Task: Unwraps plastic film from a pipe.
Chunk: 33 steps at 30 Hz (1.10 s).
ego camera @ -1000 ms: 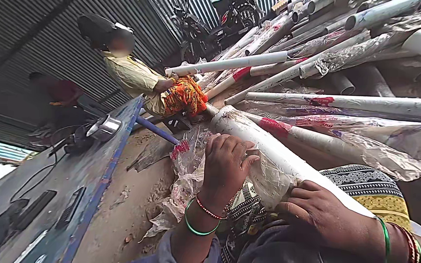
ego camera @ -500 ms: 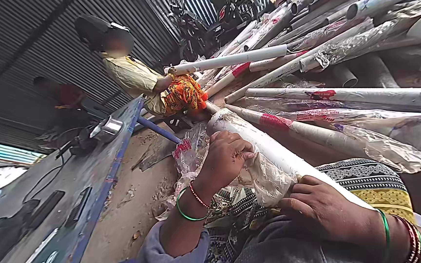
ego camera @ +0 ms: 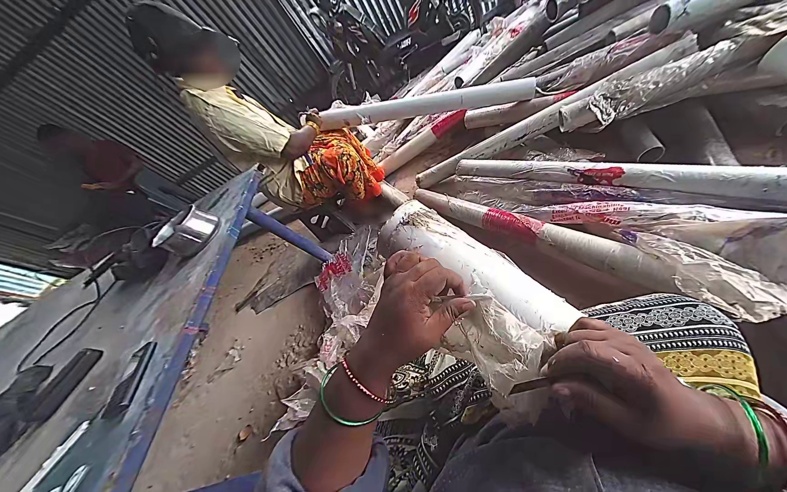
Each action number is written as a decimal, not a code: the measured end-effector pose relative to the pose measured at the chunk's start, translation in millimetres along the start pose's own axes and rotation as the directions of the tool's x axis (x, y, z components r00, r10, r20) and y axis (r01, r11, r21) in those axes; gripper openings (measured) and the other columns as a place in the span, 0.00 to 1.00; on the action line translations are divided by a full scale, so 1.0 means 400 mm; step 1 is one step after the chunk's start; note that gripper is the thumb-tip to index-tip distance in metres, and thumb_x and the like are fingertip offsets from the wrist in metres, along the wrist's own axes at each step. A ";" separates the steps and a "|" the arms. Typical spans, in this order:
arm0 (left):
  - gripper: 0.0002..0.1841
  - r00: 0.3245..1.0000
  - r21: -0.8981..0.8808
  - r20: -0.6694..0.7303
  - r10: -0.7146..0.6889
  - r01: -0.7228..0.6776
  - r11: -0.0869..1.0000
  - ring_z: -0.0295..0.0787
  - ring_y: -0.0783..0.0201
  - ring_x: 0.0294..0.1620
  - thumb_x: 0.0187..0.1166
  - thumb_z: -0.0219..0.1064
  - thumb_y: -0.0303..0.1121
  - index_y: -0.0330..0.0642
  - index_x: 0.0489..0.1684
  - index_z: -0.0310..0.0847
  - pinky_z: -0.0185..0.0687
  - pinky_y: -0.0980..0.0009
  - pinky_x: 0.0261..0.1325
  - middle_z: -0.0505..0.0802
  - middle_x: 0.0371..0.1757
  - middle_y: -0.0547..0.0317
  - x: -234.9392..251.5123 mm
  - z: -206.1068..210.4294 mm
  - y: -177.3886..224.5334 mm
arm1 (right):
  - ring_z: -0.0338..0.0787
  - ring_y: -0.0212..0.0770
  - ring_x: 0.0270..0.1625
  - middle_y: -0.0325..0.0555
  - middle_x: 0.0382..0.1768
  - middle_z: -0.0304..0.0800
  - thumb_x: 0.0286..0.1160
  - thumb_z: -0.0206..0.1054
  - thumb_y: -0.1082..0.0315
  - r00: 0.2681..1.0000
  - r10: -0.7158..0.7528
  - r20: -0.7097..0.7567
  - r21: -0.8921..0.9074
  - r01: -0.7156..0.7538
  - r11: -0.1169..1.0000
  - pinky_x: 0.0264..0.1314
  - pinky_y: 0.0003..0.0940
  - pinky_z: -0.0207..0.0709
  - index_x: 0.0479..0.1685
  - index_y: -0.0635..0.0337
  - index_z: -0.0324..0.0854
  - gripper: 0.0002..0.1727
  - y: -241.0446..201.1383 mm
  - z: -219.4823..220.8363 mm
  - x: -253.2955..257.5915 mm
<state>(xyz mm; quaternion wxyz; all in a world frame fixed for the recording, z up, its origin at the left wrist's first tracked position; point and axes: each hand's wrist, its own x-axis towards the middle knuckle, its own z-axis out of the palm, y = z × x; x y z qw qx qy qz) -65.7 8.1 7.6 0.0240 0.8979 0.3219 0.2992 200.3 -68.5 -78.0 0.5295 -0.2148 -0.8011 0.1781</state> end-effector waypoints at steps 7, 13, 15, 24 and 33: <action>0.24 0.999 0.240 0.031 -0.041 0.033 0.970 0.82 0.59 0.38 0.74 0.66 0.62 0.49 0.41 0.91 0.65 0.50 0.65 0.87 0.28 0.62 0.014 -0.001 0.047 | 0.81 0.13 0.38 0.29 0.35 0.87 0.89 0.59 0.54 0.963 0.242 -0.122 0.071 -0.234 0.970 0.47 0.10 0.73 0.50 0.52 0.82 0.13 0.010 -0.049 0.001; 0.23 0.986 0.279 0.102 -0.132 0.099 0.955 0.83 0.54 0.41 0.69 0.69 0.61 0.49 0.30 0.89 0.69 0.48 0.59 0.87 0.31 0.59 0.027 0.001 0.083 | 0.78 0.08 0.31 0.26 0.32 0.85 0.86 0.62 0.55 0.912 0.372 -0.170 0.082 -0.363 0.928 0.37 0.05 0.73 0.48 0.54 0.84 0.13 0.027 -0.063 -0.008; 0.20 0.982 0.272 0.094 -0.164 0.133 0.953 0.85 0.52 0.43 0.67 0.72 0.56 0.46 0.30 0.89 0.73 0.48 0.55 0.88 0.33 0.57 0.030 0.009 0.096 | 0.78 0.08 0.31 0.25 0.32 0.85 0.85 0.62 0.56 0.901 0.401 -0.166 0.064 -0.396 0.916 0.37 0.05 0.72 0.48 0.54 0.85 0.13 0.033 -0.065 -0.005; 0.07 0.979 0.139 0.095 -0.178 0.164 0.977 0.83 0.57 0.47 0.74 0.68 0.39 0.48 0.35 0.90 0.72 0.51 0.56 0.89 0.37 0.61 0.017 0.015 0.082 | 0.82 0.29 0.30 0.36 0.27 0.88 0.84 0.59 0.55 0.972 0.217 -0.087 -0.355 -0.234 0.905 0.41 0.30 0.73 0.43 0.53 0.88 0.15 0.052 -0.072 0.085; 0.11 0.995 0.029 0.043 -0.087 0.086 0.996 0.81 0.64 0.46 0.79 0.66 0.44 0.48 0.35 0.89 0.68 0.62 0.56 0.89 0.36 0.65 -0.011 0.017 0.044 | 0.80 0.36 0.22 0.35 0.15 0.81 0.83 0.56 0.61 0.992 -0.073 0.106 -0.536 0.119 0.836 0.31 0.33 0.66 0.30 0.51 0.86 0.16 0.062 -0.018 0.201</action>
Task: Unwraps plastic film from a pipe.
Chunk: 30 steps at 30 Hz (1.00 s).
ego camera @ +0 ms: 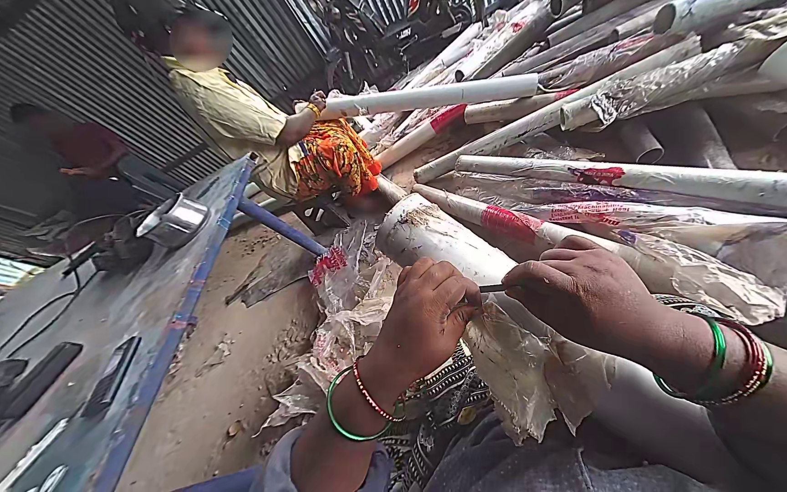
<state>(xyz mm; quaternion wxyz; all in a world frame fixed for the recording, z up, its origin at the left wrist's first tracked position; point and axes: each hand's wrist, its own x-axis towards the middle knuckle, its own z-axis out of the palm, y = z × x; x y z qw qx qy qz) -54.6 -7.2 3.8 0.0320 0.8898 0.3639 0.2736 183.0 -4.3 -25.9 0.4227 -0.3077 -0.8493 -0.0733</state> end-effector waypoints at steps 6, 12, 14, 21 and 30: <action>0.09 0.999 -0.093 -0.005 0.047 -0.047 0.995 0.80 0.68 0.48 0.80 0.66 0.42 0.50 0.34 0.87 0.65 0.66 0.60 0.88 0.37 0.67 -0.008 0.005 -0.021 | 0.83 0.38 0.24 0.37 0.15 0.80 0.85 0.53 0.64 0.996 -0.024 0.087 -0.018 0.026 1.000 0.36 0.35 0.71 0.31 0.53 0.83 0.15 0.002 -0.070 -0.074; 0.10 0.991 -0.196 0.004 0.137 -0.133 0.972 0.77 0.73 0.53 0.81 0.66 0.43 0.51 0.33 0.86 0.61 0.70 0.65 0.87 0.38 0.69 0.000 0.004 -0.042 | 0.83 0.31 0.29 0.35 0.23 0.87 0.87 0.55 0.58 0.987 0.134 0.087 0.035 -0.137 0.990 0.41 0.28 0.70 0.37 0.50 0.86 0.15 0.000 -0.132 -0.128; 0.10 0.988 -0.205 -0.005 0.153 -0.150 0.967 0.77 0.73 0.53 0.82 0.66 0.44 0.51 0.33 0.86 0.61 0.70 0.65 0.87 0.39 0.69 0.010 0.009 -0.042 | 0.84 0.29 0.30 0.35 0.25 0.89 0.86 0.55 0.59 0.992 0.122 0.037 0.035 -0.123 0.992 0.43 0.27 0.71 0.37 0.51 0.86 0.15 -0.005 -0.119 -0.101; 0.11 0.992 -0.250 0.018 0.127 -0.119 0.961 0.77 0.75 0.54 0.82 0.66 0.46 0.53 0.34 0.86 0.61 0.71 0.67 0.87 0.40 0.73 -0.002 0.005 -0.053 | 0.79 0.33 0.23 0.33 0.15 0.80 0.82 0.57 0.60 0.997 -0.001 0.082 0.026 -0.001 1.000 0.35 0.31 0.68 0.30 0.51 0.87 0.15 0.010 -0.048 -0.029; 0.12 0.979 -0.321 0.037 0.199 -0.177 0.930 0.76 0.78 0.54 0.83 0.65 0.48 0.54 0.34 0.84 0.60 0.74 0.68 0.85 0.39 0.74 -0.002 0.000 -0.076 | 0.83 0.27 0.34 0.33 0.27 0.88 0.87 0.56 0.56 0.963 0.210 0.171 0.134 -0.234 0.963 0.45 0.23 0.70 0.40 0.49 0.85 0.14 0.012 -0.164 -0.215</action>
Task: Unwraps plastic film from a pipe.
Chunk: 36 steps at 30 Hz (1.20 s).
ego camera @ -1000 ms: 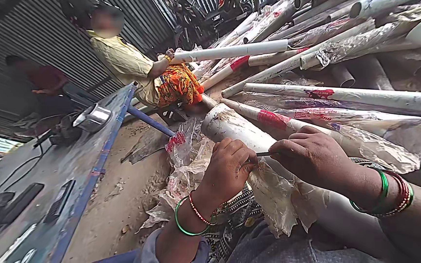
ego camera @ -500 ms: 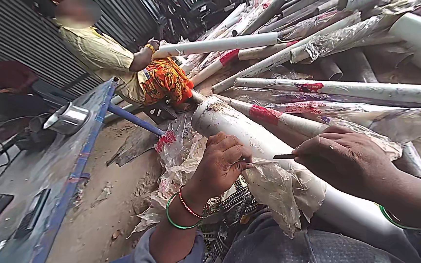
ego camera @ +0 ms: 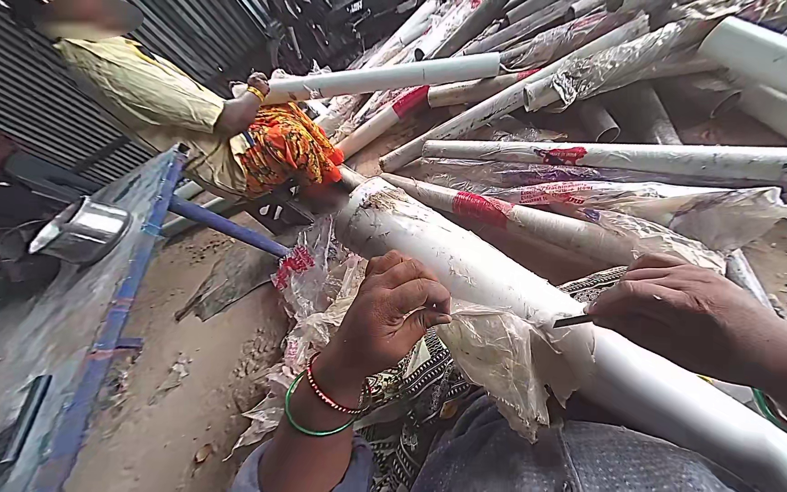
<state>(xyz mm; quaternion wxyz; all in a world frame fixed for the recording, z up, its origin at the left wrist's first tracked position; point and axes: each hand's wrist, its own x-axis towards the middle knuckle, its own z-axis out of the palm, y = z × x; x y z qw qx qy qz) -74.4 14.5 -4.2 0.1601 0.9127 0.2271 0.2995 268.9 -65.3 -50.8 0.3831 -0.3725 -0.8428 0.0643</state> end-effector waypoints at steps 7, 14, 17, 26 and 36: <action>0.15 0.993 0.197 -0.118 -0.017 0.040 0.980 0.78 0.69 0.64 0.83 0.65 0.51 0.49 0.44 0.83 0.71 0.71 0.69 0.85 0.55 0.60 0.010 0.024 0.037 | 0.79 0.11 0.26 0.14 0.29 0.85 0.83 0.66 0.60 0.753 0.652 -0.093 0.820 -0.313 0.479 0.30 0.07 0.74 0.48 0.38 0.84 0.04 -0.064 0.086 -0.098; 0.22 0.987 0.444 -0.115 0.115 -0.053 0.894 0.78 0.59 0.66 0.84 0.61 0.56 0.54 0.64 0.84 0.62 0.62 0.70 0.90 0.60 0.60 0.046 0.069 0.124 | 0.80 0.10 0.34 0.18 0.39 0.86 0.89 0.60 0.58 0.831 0.501 -0.242 0.720 -0.192 0.666 0.36 0.06 0.75 0.54 0.45 0.82 0.08 -0.080 0.143 -0.126; 0.24 0.999 0.469 0.001 0.050 -0.044 0.882 0.82 0.55 0.63 0.83 0.58 0.60 0.55 0.55 0.92 0.65 0.55 0.68 0.93 0.56 0.60 0.060 0.112 0.163 | 0.80 0.10 0.34 0.20 0.40 0.86 0.89 0.60 0.59 0.838 0.476 -0.266 0.699 -0.172 0.695 0.37 0.06 0.75 0.55 0.46 0.82 0.08 -0.076 0.143 -0.131; 0.09 0.988 0.366 0.019 0.152 -0.148 0.919 0.80 0.59 0.72 0.88 0.58 0.41 0.58 0.43 0.86 0.53 0.51 0.83 0.94 0.54 0.66 0.026 0.212 0.141 | 0.78 0.10 0.33 0.21 0.37 0.85 0.89 0.60 0.59 0.837 0.464 -0.289 0.709 -0.139 0.691 0.36 0.06 0.73 0.54 0.48 0.82 0.08 -0.068 0.144 -0.138; 0.26 0.996 0.412 -0.022 0.086 -0.070 0.909 0.81 0.56 0.68 0.84 0.55 0.62 0.52 0.57 0.87 0.63 0.57 0.77 0.92 0.55 0.58 0.031 0.209 0.159 | 0.79 0.10 0.33 0.19 0.39 0.85 0.89 0.60 0.59 0.819 0.497 -0.286 0.745 -0.136 0.653 0.36 0.07 0.75 0.53 0.46 0.83 0.08 -0.068 0.144 -0.131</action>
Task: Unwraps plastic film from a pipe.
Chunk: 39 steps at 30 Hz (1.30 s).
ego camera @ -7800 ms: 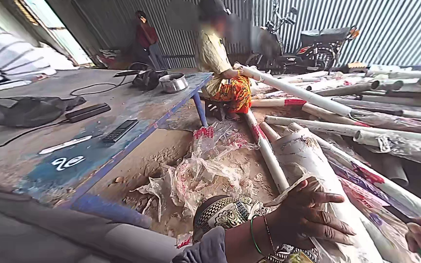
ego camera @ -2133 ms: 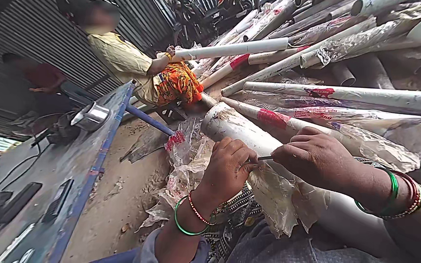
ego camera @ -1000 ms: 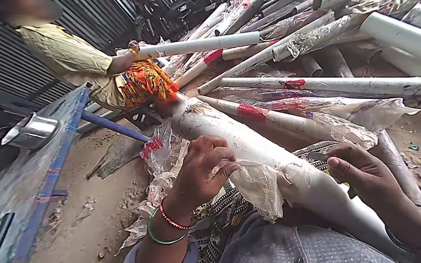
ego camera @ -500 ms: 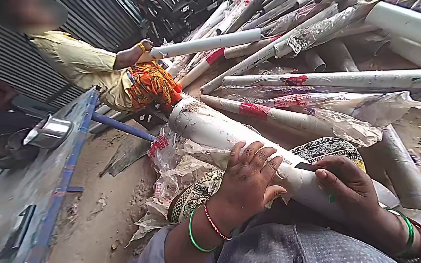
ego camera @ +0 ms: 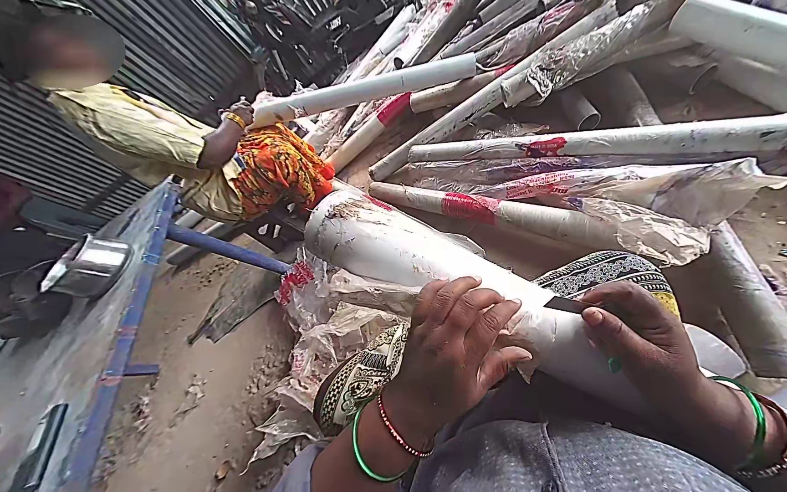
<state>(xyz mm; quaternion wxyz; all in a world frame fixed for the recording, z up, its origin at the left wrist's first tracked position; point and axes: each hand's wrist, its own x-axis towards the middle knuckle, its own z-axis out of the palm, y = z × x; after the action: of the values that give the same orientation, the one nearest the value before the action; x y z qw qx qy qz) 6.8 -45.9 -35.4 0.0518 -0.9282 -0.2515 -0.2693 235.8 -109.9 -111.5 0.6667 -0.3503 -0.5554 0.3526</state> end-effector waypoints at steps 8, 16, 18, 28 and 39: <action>0.10 0.993 0.030 0.092 -0.075 0.072 0.997 0.88 0.54 0.64 0.79 0.63 0.41 0.54 0.35 0.93 0.64 0.42 0.76 0.95 0.49 0.62 0.072 0.043 0.056 | 0.79 0.11 0.31 0.18 0.35 0.85 0.87 0.61 0.61 0.998 0.040 -0.058 0.075 -0.035 0.997 0.34 0.09 0.74 0.51 0.46 0.83 0.06 -0.004 -0.006 0.001; 0.12 0.987 -0.199 -0.026 -0.160 0.152 0.968 0.88 0.62 0.63 0.83 0.62 0.41 0.48 0.34 0.88 0.65 0.59 0.79 0.95 0.44 0.60 0.083 0.073 0.033 | 0.79 0.12 0.29 0.17 0.31 0.84 0.86 0.62 0.63 0.990 0.101 -0.102 0.197 -0.079 0.977 0.34 0.09 0.75 0.50 0.45 0.82 0.05 -0.006 -0.014 0.010; 0.13 0.985 -0.254 -0.023 -0.171 0.160 0.954 0.86 0.65 0.65 0.85 0.61 0.43 0.48 0.35 0.86 0.62 0.61 0.82 0.94 0.45 0.61 0.081 0.069 0.029 | 0.81 0.13 0.30 0.18 0.31 0.85 0.85 0.64 0.63 0.985 0.126 -0.115 0.252 -0.093 0.963 0.35 0.09 0.75 0.50 0.44 0.83 0.04 -0.007 -0.016 0.012; 0.12 0.996 -0.892 0.043 -0.073 0.071 0.445 0.82 0.71 0.72 0.89 0.56 0.47 0.59 0.52 0.86 0.63 0.63 0.87 0.91 0.54 0.77 0.050 -0.003 -0.064 | 0.81 0.13 0.28 0.18 0.27 0.85 0.85 0.63 0.66 0.965 0.213 -0.154 0.359 -0.147 0.922 0.34 0.09 0.75 0.46 0.44 0.82 0.04 -0.010 -0.026 0.017; 0.14 0.996 -0.614 0.079 -0.044 0.084 0.785 0.81 0.77 0.49 0.91 0.54 0.48 0.50 0.40 0.76 0.68 0.75 0.66 0.84 0.39 0.68 -0.050 -0.043 -0.037 | 0.81 0.12 0.30 0.17 0.31 0.86 0.86 0.63 0.60 0.979 0.164 -0.119 0.314 -0.120 0.942 0.35 0.08 0.76 0.51 0.42 0.83 0.05 -0.002 -0.022 0.013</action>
<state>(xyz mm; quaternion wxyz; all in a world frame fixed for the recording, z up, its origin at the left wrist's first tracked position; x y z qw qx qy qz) -23.4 -45.7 -31.9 -0.2706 -0.8929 -0.1826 -0.3101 245.2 -106.5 -109.4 0.7237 -0.3068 -0.4183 0.4553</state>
